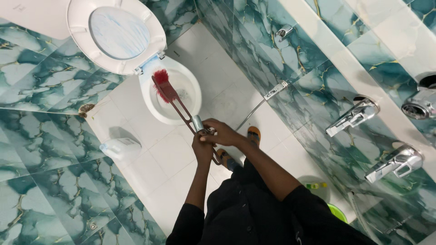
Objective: The person manipulates the nozzle of a bidet sprayer by hand, attempts to reconnect it to the hose, and picks up a toilet brush next to the toilet.
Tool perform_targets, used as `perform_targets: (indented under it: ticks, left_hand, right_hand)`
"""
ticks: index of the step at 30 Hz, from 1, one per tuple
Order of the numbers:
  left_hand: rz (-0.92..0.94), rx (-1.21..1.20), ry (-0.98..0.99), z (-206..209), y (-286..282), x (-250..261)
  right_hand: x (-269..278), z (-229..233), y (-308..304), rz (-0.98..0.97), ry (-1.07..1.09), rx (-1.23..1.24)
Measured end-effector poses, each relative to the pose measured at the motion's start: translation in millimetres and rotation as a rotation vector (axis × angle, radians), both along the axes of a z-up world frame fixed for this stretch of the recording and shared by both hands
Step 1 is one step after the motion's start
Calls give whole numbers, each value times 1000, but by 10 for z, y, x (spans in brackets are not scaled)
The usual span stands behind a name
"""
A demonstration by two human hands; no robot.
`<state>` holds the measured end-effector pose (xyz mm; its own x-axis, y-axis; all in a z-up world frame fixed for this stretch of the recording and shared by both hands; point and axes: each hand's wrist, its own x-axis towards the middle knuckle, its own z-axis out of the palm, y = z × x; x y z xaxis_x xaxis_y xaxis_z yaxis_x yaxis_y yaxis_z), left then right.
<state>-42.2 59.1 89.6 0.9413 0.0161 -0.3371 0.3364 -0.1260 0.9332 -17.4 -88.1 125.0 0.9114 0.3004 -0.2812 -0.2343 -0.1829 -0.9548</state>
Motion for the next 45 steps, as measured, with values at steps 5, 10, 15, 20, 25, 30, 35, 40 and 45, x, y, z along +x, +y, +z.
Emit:
perform_targets:
  ticks: [5,10,15,20,25,30,35,40,45]
  left_hand:
    - [2,-18,-63,267,65,-8]
    - [21,-13,-19,365,94,-82]
    - [29,-21,-65,492,107,-61]
    - [13,60,-22,510,151,34]
    - [-11,-13,-15,493,21,-38]
    - [-61,21,44,543,-126,71]
    - [-54,-22,50,429,-403,165]
    - [-78,5,45,452,-647,292]
    - [-82,12,51,420,-837,436]
  right_hand:
    - [93,147,50,71,-142,-93]
    - [58,309,180,20,-153,-148]
    - [125,392,217,39,-140,-154]
    - [134,355,224,63,-197,-75]
    - [87,206,154,-16,-107,-178]
    - [85,155,-66,21,-61,-107]
    - [94,-229,-553,-156,101,244]
    - [35,-1344,-1199,-651,207,-291]
    - [-53,-2206,-1868,-861,423,-522]
